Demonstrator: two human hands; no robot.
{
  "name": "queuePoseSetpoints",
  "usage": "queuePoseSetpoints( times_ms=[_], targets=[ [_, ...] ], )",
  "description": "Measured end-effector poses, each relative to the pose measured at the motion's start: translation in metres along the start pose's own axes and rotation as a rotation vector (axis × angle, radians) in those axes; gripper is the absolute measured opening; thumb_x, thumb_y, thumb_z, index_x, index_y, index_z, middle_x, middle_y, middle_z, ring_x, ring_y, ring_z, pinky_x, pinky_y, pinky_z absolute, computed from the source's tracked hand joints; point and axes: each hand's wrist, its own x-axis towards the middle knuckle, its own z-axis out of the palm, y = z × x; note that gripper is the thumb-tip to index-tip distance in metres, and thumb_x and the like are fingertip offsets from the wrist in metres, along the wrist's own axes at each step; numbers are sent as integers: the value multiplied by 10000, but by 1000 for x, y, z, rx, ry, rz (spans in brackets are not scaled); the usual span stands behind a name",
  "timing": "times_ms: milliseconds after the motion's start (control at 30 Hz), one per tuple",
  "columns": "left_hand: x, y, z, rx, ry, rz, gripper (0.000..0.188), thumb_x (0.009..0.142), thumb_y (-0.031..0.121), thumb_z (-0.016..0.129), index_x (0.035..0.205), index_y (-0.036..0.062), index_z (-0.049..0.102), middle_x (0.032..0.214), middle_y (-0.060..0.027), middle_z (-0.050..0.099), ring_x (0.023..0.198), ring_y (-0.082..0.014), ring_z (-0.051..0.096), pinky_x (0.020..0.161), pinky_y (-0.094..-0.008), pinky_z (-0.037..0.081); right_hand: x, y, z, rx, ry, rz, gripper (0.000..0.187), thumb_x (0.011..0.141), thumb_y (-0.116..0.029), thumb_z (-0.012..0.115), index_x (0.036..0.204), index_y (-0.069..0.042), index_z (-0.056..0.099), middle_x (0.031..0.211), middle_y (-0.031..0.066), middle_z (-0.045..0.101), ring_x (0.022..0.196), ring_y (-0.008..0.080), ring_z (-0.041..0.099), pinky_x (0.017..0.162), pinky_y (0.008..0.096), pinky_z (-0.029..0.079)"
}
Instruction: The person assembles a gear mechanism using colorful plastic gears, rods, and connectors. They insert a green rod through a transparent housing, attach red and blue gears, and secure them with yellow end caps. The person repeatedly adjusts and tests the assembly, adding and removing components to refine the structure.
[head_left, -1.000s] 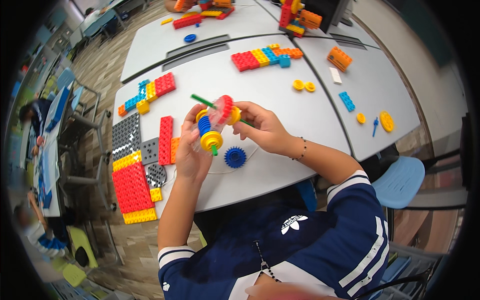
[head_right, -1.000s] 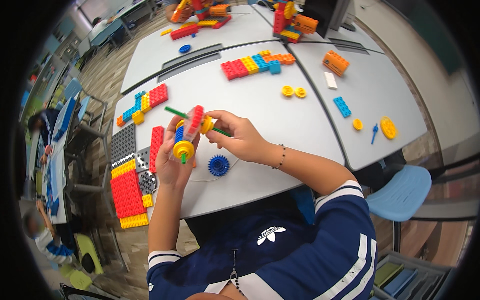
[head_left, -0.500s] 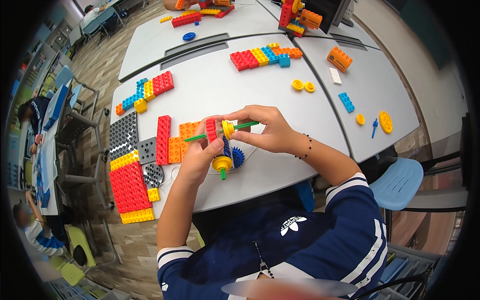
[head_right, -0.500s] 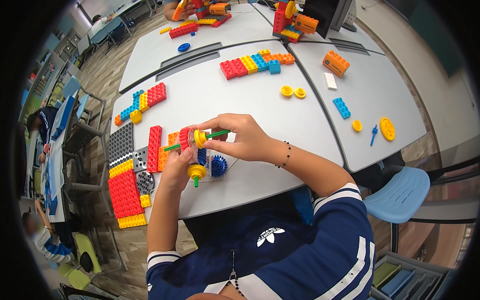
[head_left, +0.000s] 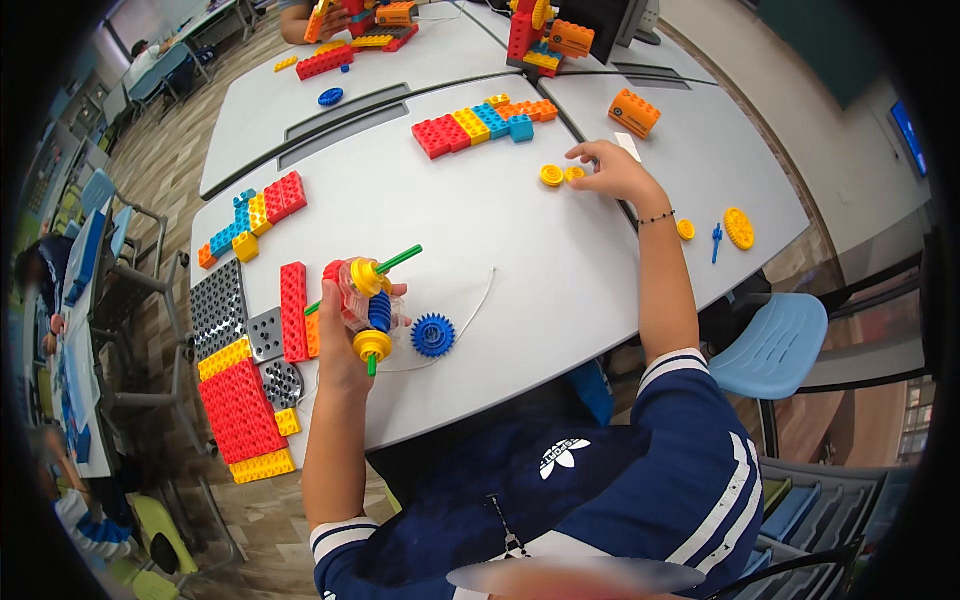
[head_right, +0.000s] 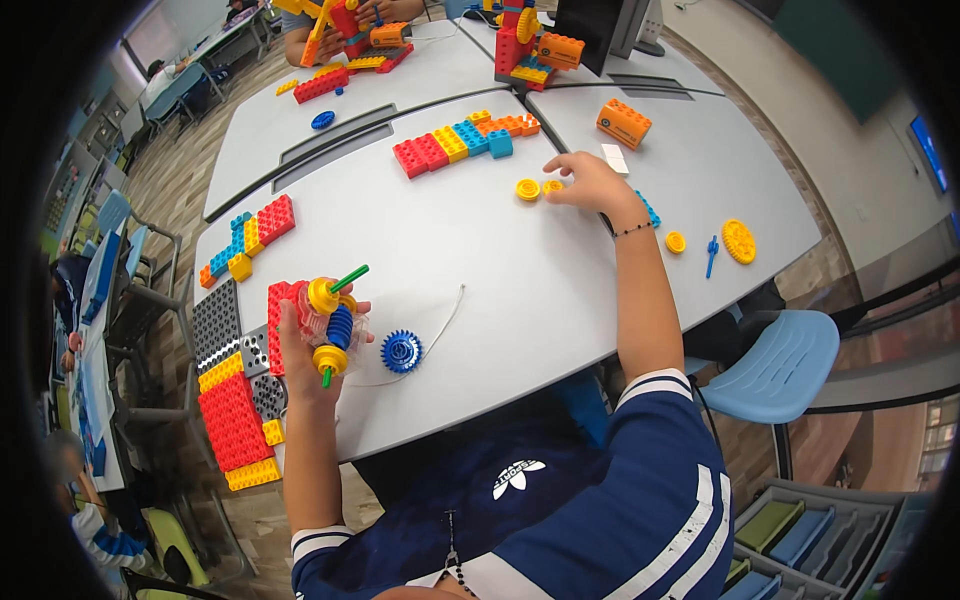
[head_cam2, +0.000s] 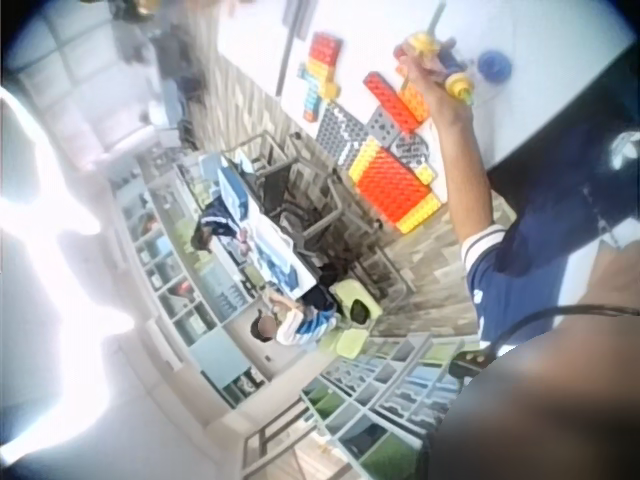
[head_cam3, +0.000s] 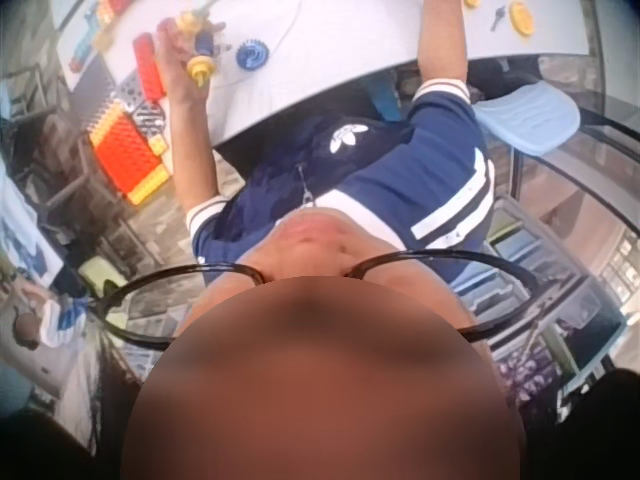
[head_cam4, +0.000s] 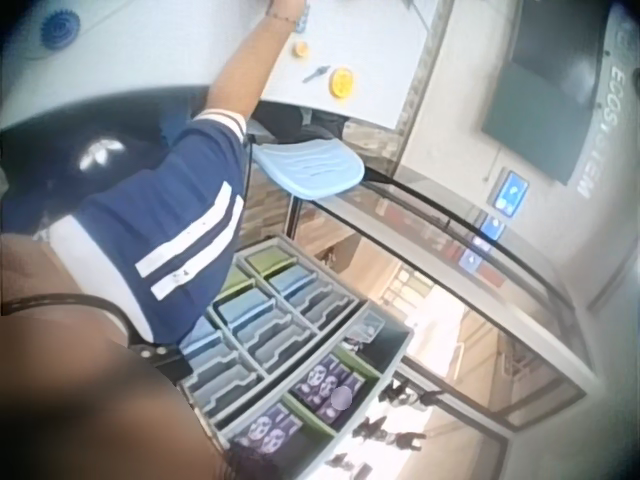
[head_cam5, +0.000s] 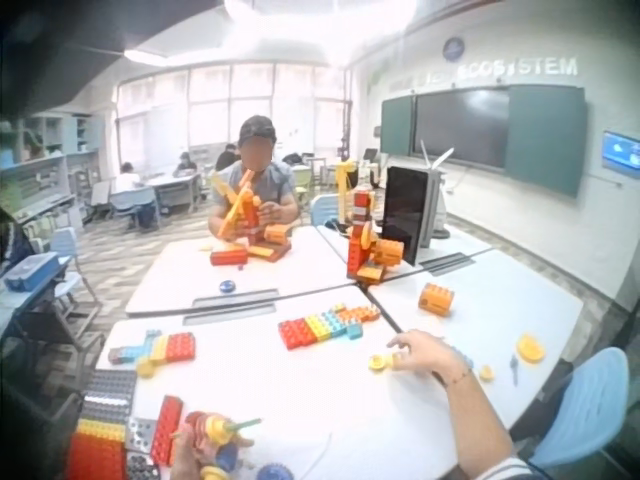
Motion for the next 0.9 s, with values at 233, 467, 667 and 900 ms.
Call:
queuePoseSetpoints(
  times_ms=[233,467,667,900],
  targets=[
    [-2,0,1,31,36,16,578,920,543,374,1166,40,518,1048,-119,585,975,-266,607,689,-375,547,6,12,4,39,-112,52,451,630,-205,772,1041,-52,669,975,123,638,913,230,608,805,320,490],
    [-2,-3,3,102,33,38,582,910,548,395,1179,44,503,1077,-126,568,992,-231,590,716,-348,535,1,-6,-3,373,145,2,360,697,-128,758,1019,-7,654,885,46,636,767,106,578,692,239,489],
    [-4,-3,-2,160,1,-20,595,902,587,386,1163,63,493,1075,-127,562,968,-204,589,699,-323,537,-26,-69,18,1077,-119,-354,358,749,-36,713,1086,-10,596,1001,51,596,859,105,586,772,240,501],
    [-4,-6,2,233,34,68,553,890,558,423,1150,75,493,1107,-100,522,944,-166,557,721,-285,504,-67,-132,58,1119,-321,-564,362,767,-31,710,1090,-26,548,1025,55,519,925,140,583,862,297,500]
  ],
)
